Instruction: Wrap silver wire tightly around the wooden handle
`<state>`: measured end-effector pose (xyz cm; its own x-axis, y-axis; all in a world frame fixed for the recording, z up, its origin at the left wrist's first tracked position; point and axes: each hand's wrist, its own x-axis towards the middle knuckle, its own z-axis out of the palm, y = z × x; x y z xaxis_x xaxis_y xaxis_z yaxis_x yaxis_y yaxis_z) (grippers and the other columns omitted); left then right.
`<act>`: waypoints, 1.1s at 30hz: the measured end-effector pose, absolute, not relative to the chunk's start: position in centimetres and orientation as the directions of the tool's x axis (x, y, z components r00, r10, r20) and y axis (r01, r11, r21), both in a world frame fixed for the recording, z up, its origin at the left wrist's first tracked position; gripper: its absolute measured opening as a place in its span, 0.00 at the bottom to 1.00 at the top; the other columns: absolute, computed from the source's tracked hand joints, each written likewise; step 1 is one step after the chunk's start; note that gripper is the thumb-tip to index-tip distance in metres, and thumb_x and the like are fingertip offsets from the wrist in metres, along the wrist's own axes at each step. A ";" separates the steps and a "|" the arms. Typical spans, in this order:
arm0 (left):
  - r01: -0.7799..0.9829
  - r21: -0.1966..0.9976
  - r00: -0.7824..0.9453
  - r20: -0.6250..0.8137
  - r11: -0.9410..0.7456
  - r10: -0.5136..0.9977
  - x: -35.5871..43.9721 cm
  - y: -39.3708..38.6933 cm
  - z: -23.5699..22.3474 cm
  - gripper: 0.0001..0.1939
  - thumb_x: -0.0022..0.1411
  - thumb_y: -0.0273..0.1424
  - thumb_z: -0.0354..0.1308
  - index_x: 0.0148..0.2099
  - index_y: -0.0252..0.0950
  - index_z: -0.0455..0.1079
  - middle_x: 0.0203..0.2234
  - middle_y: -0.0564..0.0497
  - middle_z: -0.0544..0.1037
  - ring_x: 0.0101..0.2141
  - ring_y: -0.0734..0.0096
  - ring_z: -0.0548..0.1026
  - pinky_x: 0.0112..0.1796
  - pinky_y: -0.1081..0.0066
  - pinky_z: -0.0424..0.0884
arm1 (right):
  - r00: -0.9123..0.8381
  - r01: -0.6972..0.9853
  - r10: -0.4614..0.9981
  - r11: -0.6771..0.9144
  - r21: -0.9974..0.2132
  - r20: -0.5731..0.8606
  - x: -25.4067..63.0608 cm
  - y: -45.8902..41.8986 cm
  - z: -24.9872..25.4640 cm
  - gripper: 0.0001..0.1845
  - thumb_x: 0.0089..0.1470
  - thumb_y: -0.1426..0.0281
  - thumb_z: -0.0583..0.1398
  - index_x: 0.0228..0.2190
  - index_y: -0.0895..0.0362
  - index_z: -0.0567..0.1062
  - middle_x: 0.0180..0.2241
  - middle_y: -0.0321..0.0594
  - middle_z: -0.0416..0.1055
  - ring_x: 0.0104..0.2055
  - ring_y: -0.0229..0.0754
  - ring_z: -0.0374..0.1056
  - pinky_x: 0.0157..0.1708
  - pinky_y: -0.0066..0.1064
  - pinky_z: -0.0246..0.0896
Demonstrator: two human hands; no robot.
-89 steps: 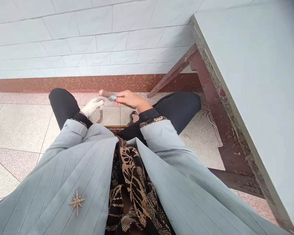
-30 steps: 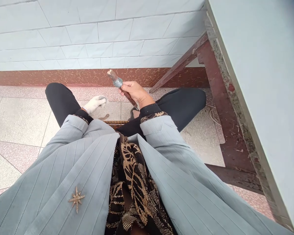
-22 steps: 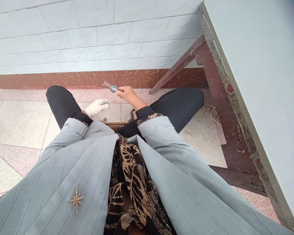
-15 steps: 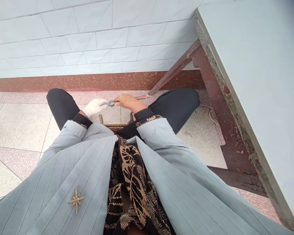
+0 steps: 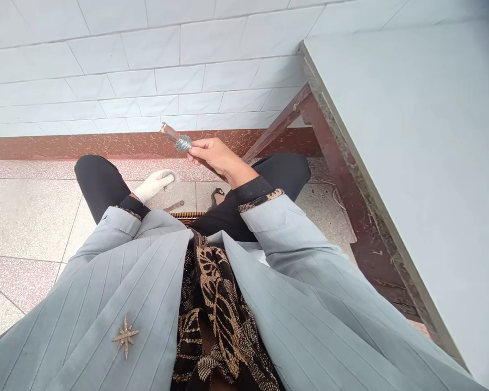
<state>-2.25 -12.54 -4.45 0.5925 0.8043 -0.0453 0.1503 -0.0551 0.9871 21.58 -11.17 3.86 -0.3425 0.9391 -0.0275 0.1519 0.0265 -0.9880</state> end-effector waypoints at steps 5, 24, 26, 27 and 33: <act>0.387 0.897 0.580 -0.056 -0.214 0.812 -1.6 -13.5 -2.4 0.11 0.71 0.35 0.52 0.41 0.35 0.74 0.27 0.54 0.70 0.27 0.73 0.65 0.33 0.71 0.62 | -0.266 0.071 0.959 -0.083 -0.994 -0.099 24.0 -11.1 8.2 0.10 0.67 0.76 0.64 0.32 0.60 0.72 0.31 0.40 0.72 0.29 0.32 0.64 0.31 0.23 0.68; 0.570 0.429 0.811 -0.155 -0.701 0.564 0.3 -19.0 4.7 0.16 0.76 0.34 0.48 0.43 0.39 0.77 0.33 0.50 0.81 0.33 0.66 0.76 0.35 0.68 0.63 | -0.306 0.403 0.946 0.025 -0.915 -0.109 29.8 -18.3 8.5 0.07 0.68 0.70 0.60 0.46 0.57 0.76 0.34 0.38 0.71 0.26 0.34 0.63 0.27 0.28 0.65; 0.561 0.362 0.823 -0.147 -0.745 0.549 1.0 -19.7 5.3 0.15 0.76 0.35 0.49 0.42 0.40 0.77 0.30 0.50 0.79 0.30 0.66 0.74 0.32 0.68 0.59 | -0.293 0.606 0.952 0.115 -0.787 -0.086 29.7 -18.2 8.7 0.10 0.68 0.72 0.58 0.47 0.57 0.78 0.37 0.42 0.75 0.30 0.37 0.67 0.30 0.29 0.65; 0.553 0.321 0.831 -0.142 -0.769 0.538 1.3 -20.0 5.8 0.15 0.76 0.35 0.50 0.41 0.40 0.77 0.29 0.50 0.78 0.29 0.67 0.73 0.31 0.67 0.57 | -0.299 0.709 0.952 0.175 -0.683 -0.066 29.6 -18.2 8.7 0.11 0.68 0.72 0.58 0.49 0.57 0.78 0.40 0.44 0.77 0.33 0.40 0.70 0.34 0.31 0.66; 0.590 0.175 0.801 0.001 -0.789 0.599 2.1 -18.0 9.5 0.13 0.73 0.33 0.53 0.40 0.39 0.77 0.30 0.48 0.79 0.32 0.63 0.75 0.32 0.65 0.58 | -0.410 0.873 0.909 0.366 -0.322 -0.077 29.3 -18.6 8.2 0.15 0.62 0.69 0.63 0.49 0.53 0.85 0.42 0.47 0.81 0.40 0.49 0.75 0.40 0.37 0.66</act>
